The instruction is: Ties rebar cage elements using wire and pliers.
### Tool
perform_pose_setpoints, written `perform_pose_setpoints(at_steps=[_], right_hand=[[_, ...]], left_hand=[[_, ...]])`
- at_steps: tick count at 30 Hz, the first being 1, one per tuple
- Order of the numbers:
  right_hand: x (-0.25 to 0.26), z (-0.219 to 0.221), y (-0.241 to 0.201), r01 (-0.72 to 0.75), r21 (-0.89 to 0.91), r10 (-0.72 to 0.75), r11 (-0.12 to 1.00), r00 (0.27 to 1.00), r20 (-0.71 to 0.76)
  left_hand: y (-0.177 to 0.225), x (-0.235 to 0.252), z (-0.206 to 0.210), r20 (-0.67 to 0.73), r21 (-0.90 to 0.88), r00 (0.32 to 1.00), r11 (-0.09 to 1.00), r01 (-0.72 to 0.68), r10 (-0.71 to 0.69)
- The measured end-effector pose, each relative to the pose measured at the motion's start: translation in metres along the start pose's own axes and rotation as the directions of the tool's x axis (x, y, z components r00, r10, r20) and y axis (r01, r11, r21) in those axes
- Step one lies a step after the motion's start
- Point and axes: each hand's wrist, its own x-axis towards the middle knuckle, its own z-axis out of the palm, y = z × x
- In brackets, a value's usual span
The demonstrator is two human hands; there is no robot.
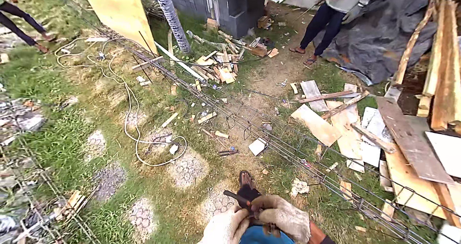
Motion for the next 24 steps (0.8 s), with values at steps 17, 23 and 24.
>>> perform_pose_setpoints(at_steps=[17, 23, 24], right_hand=[[0.217, -0.105, -0.19, -0.036, -0.217, 0.004, 0.975, 0.989, -0.146], [0.253, -0.109, -0.233, 0.014, -0.31, -0.17, 0.951, 0.859, -0.482], [0.259, -0.104, -0.24, 0.035, -0.335, -0.219, 0.941, 0.821, -0.528]], left_hand=[[-0.136, 0.048, -0.204, -0.107, -0.338, 0.965, 0.922, 0.19, -0.238], [-0.248, 0.044, -0.277, -0.109, -0.608, 0.911, 0.752, 0.256, -0.398], [-0.268, 0.048, -0.291, -0.113, -0.619, 0.914, 0.747, 0.243, -0.39]])
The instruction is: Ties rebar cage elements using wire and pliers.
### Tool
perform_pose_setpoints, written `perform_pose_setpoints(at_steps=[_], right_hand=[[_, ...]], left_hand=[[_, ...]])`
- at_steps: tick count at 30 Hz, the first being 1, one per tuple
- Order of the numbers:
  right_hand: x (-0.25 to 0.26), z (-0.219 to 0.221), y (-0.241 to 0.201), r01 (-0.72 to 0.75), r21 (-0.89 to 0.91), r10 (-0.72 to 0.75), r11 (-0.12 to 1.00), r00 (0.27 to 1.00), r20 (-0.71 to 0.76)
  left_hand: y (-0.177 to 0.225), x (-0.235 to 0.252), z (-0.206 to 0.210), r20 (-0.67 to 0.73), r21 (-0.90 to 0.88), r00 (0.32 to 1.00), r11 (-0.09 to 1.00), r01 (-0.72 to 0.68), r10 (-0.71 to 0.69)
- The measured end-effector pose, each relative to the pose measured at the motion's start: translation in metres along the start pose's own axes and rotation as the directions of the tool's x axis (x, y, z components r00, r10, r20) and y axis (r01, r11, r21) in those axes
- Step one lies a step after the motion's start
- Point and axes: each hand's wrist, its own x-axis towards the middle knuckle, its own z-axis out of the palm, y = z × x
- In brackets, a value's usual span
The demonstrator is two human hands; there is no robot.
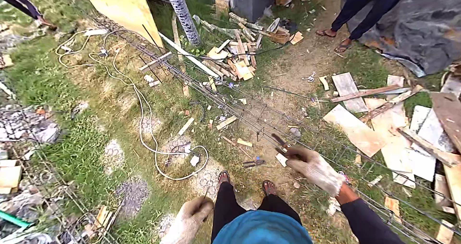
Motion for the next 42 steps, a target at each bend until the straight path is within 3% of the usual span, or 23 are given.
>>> perform_pose_setpoints(at_steps=[5, 11, 14, 16, 17, 20, 23, 25, 28, 30, 32, 36, 38, 40, 42], right_hand=[[0.013, 0.043, -0.051, 0.09, -0.138, -0.135, 0.986, 0.924, -0.358], [0.002, 0.069, -0.123, 0.272, -0.194, -0.334, 0.943, 0.746, -0.576], [0.006, 0.071, -0.144, 0.35, -0.104, -0.333, 0.931, 0.701, -0.63], [0.02, 0.075, -0.161, 0.383, 0.103, -0.216, 0.918, 0.7, -0.68], [0.027, 0.08, -0.171, 0.367, 0.246, -0.116, 0.897, 0.733, -0.67], [0.052, 0.104, -0.181, 0.133, 0.617, 0.191, 0.776, 0.883, -0.429], [0.089, 0.154, -0.178, -0.155, 0.75, 0.327, 0.643, 0.941, -0.086], [0.115, 0.197, -0.176, -0.279, 0.798, 0.3, 0.534, 0.945, 0.13], [0.15, 0.239, -0.174, -0.429, 0.847, 0.107, 0.314, 0.903, 0.417], [0.181, 0.239, -0.184, -0.453, 0.862, -0.034, 0.23, 0.881, 0.472], [0.213, 0.227, -0.206, -0.449, 0.855, -0.174, 0.261, 0.849, 0.499], [0.273, 0.218, -0.29, -0.283, 0.639, -0.198, 0.715, 0.795, 0.573], [0.302, 0.233, -0.33, -0.01, 0.408, -0.234, 0.913, 0.806, 0.544], [0.328, 0.253, -0.361, 0.295, 0.173, -0.341, 0.94, 0.778, 0.527], [0.343, 0.267, -0.381, 0.48, 0.088, -0.45, 0.873, 0.722, 0.526]], left_hand=[[-0.011, 0.061, -0.102, -0.009, -0.096, 0.999, 0.995, -0.033, 0.032], [0.005, 0.11, -0.225, -0.082, -0.178, 0.996, 0.983, -0.049, 0.035], [0.009, 0.13, -0.269, -0.185, -0.281, 0.983, 0.958, -0.058, 0.005], [0.014, 0.142, -0.289, -0.263, -0.406, 0.964, 0.91, -0.084, -0.029], [0.018, 0.147, -0.297, -0.284, -0.468, 0.958, 0.879, -0.097, -0.045], [0.024, 0.16, -0.312, -0.305, -0.593, 0.948, 0.797, -0.116, -0.089], [0.029, 0.171, -0.319, -0.332, -0.62, 0.935, 0.776, -0.121, -0.12], [0.036, 0.183, -0.324, -0.364, -0.598, 0.922, 0.793, -0.12, -0.134], [0.042, 0.201, -0.333, -0.437, -0.555, 0.89, 0.818, -0.154, -0.128], [0.055, 0.217, -0.345, -0.497, -0.511, 0.861, 0.839, -0.187, -0.111], [0.074, 0.232, -0.358, -0.554, -0.472, 0.826, 0.856, -0.21, -0.103], [0.124, 0.262, -0.386, -0.599, -0.394, 0.8, 0.882, -0.257, -0.034], [0.147, 0.277, -0.396, -0.616, -0.364, 0.788, 0.893, -0.263, -0.019], [0.167, 0.291, -0.404, -0.645, -0.355, 0.763, 0.894, -0.272, -0.025], [0.183, 0.302, -0.411, -0.664, -0.362, 0.747, 0.887, -0.285, -0.032]])
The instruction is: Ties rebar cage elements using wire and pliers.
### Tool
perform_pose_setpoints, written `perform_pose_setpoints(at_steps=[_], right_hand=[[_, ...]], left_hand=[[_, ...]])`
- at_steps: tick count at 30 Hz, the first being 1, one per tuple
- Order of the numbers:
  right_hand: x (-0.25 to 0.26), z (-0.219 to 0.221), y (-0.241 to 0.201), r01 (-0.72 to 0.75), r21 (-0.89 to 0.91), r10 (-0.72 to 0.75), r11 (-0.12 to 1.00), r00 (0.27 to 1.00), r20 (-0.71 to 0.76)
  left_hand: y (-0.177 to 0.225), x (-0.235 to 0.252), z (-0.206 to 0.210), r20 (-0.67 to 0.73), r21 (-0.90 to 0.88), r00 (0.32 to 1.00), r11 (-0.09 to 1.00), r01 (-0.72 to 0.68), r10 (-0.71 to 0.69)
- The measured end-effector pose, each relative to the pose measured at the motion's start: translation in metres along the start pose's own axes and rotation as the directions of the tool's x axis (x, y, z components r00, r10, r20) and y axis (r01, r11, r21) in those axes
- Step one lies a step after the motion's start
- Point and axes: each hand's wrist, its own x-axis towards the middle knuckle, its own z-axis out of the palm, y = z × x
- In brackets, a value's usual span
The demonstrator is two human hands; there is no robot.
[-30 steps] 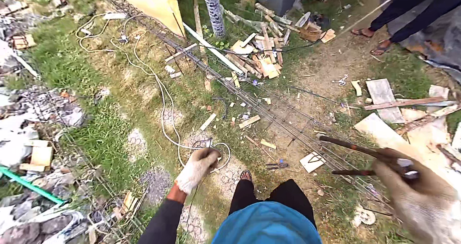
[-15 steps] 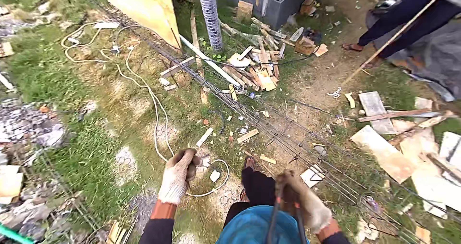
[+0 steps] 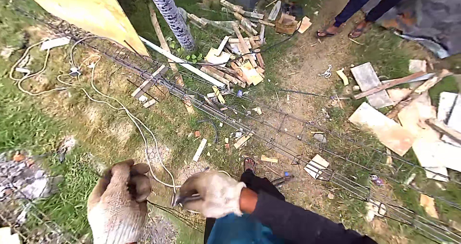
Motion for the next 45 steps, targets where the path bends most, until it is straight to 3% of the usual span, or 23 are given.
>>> perform_pose_setpoints(at_steps=[4, 8, 12, 14, 16, 17, 20, 22, 24, 28, 32, 35, 38, 42, 45], right_hand=[[0.011, -0.014, -0.013, -0.011, 0.061, 0.013, 0.998, 0.999, -0.041], [0.012, -0.028, 0.003, -0.041, 0.003, 0.041, 0.999, 0.999, -0.022], [0.013, -0.043, 0.014, -0.114, 0.116, 0.135, 0.987, 0.971, -0.199], [0.02, -0.047, 0.02, -0.159, 0.151, 0.203, 0.976, 0.912, -0.355], [0.031, -0.047, 0.024, -0.201, 0.219, 0.291, 0.955, 0.785, -0.547], [0.037, -0.045, 0.025, -0.218, 0.269, 0.344, 0.938, 0.684, -0.644], [0.055, -0.043, 0.03, -0.163, 0.401, 0.432, 0.901, 0.252, -0.866], [0.062, -0.042, 0.034, -0.088, 0.477, 0.48, 0.875, 0.019, -0.877], [0.064, -0.041, 0.047, -0.092, 0.51, 0.494, 0.855, -0.151, -0.856], [0.057, -0.028, 0.097, -0.284, 0.655, 0.554, 0.7, -0.363, -0.749], [0.043, -0.021, 0.166, -0.395, 0.781, 0.671, 0.484, -0.406, -0.621], [0.038, -0.012, 0.232, -0.463, 0.817, 0.749, 0.343, -0.39, -0.536], [0.041, -0.009, 0.307, -0.483, 0.835, 0.818, 0.263, -0.348, -0.459], [0.051, 0.006, 0.399, -0.5, 0.828, 0.86, 0.254, -0.275, -0.429], [0.046, 0.022, 0.434, -0.462, 0.854, 0.844, 0.238, -0.337, -0.417]], left_hand=[[0.014, 0.026, 0.012, 0.015, -0.034, 1.0, 0.999, 0.024, -0.023], [0.015, 0.065, 0.03, 0.065, -0.059, 0.997, 0.997, 0.043, -0.039], [0.005, 0.118, 0.061, 0.226, -0.068, 0.972, 0.994, 0.082, -0.065], [0.002, 0.148, 0.08, 0.324, -0.026, 0.944, 0.997, 0.078, -0.066], [0.004, 0.181, 0.098, 0.428, 0.081, 0.9, 0.995, 0.053, -0.083], [0.008, 0.199, 0.106, 0.479, 0.133, 0.872, 0.99, 0.04, -0.1], [0.03, 0.247, 0.132, 0.602, 0.173, 0.793, 0.985, -0.011, -0.097], [0.043, 0.278, 0.142, 0.608, 0.156, 0.793, 0.985, -0.066, -0.043], [0.047, 0.315, 0.156, 0.598, 0.114, 0.801, 0.987, -0.11, 0.021], [0.042, 0.354, 0.162, 0.651, 0.145, 0.758, 0.973, -0.181, 0.044], [0.013, 0.343, 0.156, 0.679, 0.276, 0.724, 0.872, -0.404, 0.121], [-0.04, 0.338, 0.143, 0.726, 0.432, 0.686, 0.811, -0.395, -0.052], [-0.102, 0.314, 0.136, 0.792, 0.533, 0.559, 0.724, -0.437, -0.246], [-0.172, 0.262, 0.133, 0.842, 0.534, 0.339, 0.558, -0.635, -0.419], [-0.204, 0.225, 0.14, 0.816, 0.535, 0.275, 0.484, -0.692, -0.509]])
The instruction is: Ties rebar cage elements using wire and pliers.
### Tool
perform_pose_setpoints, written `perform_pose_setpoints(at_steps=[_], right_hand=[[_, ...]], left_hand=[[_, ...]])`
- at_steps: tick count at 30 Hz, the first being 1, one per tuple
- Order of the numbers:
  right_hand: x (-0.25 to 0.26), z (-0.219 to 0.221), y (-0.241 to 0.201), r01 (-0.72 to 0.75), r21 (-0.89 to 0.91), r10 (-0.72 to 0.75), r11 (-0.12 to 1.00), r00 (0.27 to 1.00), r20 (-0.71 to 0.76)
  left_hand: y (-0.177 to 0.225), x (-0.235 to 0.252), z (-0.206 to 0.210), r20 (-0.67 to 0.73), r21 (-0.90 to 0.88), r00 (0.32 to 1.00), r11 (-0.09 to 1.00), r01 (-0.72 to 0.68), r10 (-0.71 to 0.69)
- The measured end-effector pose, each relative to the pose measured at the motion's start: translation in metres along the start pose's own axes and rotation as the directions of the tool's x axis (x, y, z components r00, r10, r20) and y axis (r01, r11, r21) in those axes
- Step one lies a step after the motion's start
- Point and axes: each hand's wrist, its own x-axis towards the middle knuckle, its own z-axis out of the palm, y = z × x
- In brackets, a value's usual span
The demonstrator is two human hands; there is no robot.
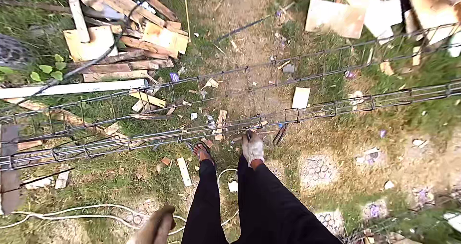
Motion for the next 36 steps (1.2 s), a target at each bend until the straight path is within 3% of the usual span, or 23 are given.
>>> perform_pose_setpoints(at_steps=[5, 10, 17, 19, 23, 26, 29, 33, 36], right_hand=[[0.027, -0.011, 0.041, -0.12, 0.111, 0.125, 0.986, 0.991, -0.037], [0.057, -0.009, 0.061, 0.058, 0.076, -0.059, 0.995, 0.998, 0.015], [0.063, -0.01, 0.037, 0.125, 0.202, -0.17, 0.971, 0.959, 0.226], [0.056, -0.007, 0.037, 0.113, 0.192, -0.148, 0.975, 0.972, 0.184], [0.047, -0.002, 0.043, -0.053, 0.225, 0.031, 0.973, 0.994, 0.1], [0.054, -0.001, 0.037, -0.131, 0.21, 0.109, 0.969, 0.988, 0.114], [0.051, 0.004, 0.033, -0.148, 0.195, 0.126, 0.97, 0.985, 0.121], [0.041, 0.007, 0.031, -0.131, 0.2, 0.134, 0.971, 0.991, -0.002], [0.046, 0.009, 0.032, -0.132, 0.171, 0.13, 0.976, 0.991, 0.019]], left_hand=[[0.037, 0.039, 0.065, -0.015, -0.057, 0.997, 0.996, 0.07, -0.071], [0.078, 0.055, 0.111, -0.049, -0.11, 0.993, 0.989, 0.098, -0.103], [0.092, 0.04, 0.162, -0.036, -0.172, 0.99, 0.977, 0.129, -0.137], [0.095, 0.035, 0.166, -0.043, -0.178, 0.988, 0.974, 0.14, -0.149], [0.089, 0.032, 0.165, -0.053, -0.229, 0.98, 0.957, 0.177, -0.194], [0.081, 0.042, 0.164, -0.055, -0.23, 0.973, 0.952, 0.204, -0.222], [0.076, 0.053, 0.158, -0.049, -0.224, 0.969, 0.948, 0.225, -0.242], [0.067, 0.056, 0.145, -0.047, -0.245, 0.968, 0.942, 0.229, -0.247], [0.055, 0.058, 0.137, -0.035, -0.245, 0.962, 0.935, 0.255, -0.271]])
